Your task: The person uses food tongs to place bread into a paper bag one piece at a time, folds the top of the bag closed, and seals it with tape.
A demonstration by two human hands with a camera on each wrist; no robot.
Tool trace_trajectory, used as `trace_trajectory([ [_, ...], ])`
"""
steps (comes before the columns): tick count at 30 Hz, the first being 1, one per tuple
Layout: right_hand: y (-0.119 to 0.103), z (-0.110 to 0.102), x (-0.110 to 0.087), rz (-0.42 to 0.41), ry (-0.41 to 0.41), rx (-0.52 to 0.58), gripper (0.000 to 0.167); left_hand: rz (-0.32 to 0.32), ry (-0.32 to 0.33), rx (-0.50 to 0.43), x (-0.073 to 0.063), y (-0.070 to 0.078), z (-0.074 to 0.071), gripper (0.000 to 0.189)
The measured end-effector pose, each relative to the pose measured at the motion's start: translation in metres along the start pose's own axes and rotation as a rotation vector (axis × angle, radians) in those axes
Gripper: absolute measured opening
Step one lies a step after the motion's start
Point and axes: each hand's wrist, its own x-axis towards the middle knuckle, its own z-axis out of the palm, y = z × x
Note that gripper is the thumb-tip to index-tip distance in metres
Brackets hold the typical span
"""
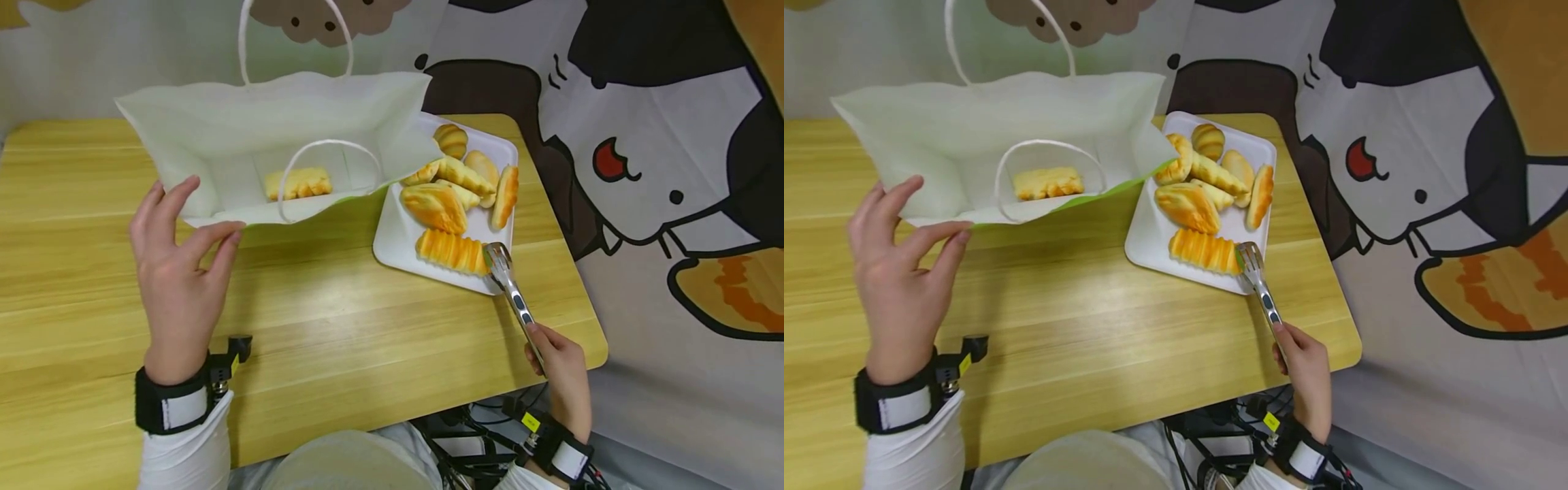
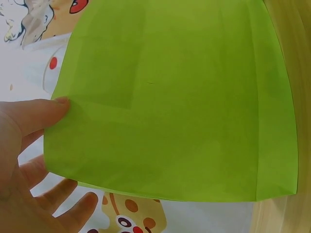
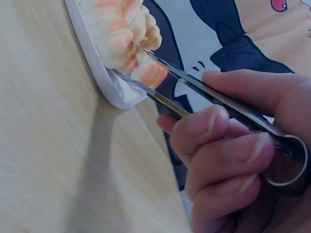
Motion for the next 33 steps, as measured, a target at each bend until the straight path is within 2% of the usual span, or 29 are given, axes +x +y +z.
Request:
trace_trajectory([
  [8, 0.011, 0.001, 0.002, -0.016, 0.027, 0.072, 0.054, -0.006, 0.002, 0.007, -0.001, 0.000, 0.000, 0.010],
  [14, 0.015, -0.001, -0.001, -0.026, 0.034, 0.132, 0.053, 0.013, 0.003, -0.010, 0.000, -0.001, 0.000, 0.017],
  [18, 0.018, -0.003, -0.002, -0.050, 0.032, 0.161, 0.052, 0.014, -0.003, -0.011, 0.000, 0.000, 0.000, 0.014],
  [25, 0.023, -0.010, -0.006, -0.050, 0.033, 0.318, 0.052, -0.002, -0.013, -0.003, 0.001, 0.002, -0.001, 0.011],
  [33, 0.015, -0.016, -0.014, -0.090, 0.119, 0.422, 0.039, 0.003, -0.007, -0.005, 0.000, -0.001, 0.000, 0.017],
])
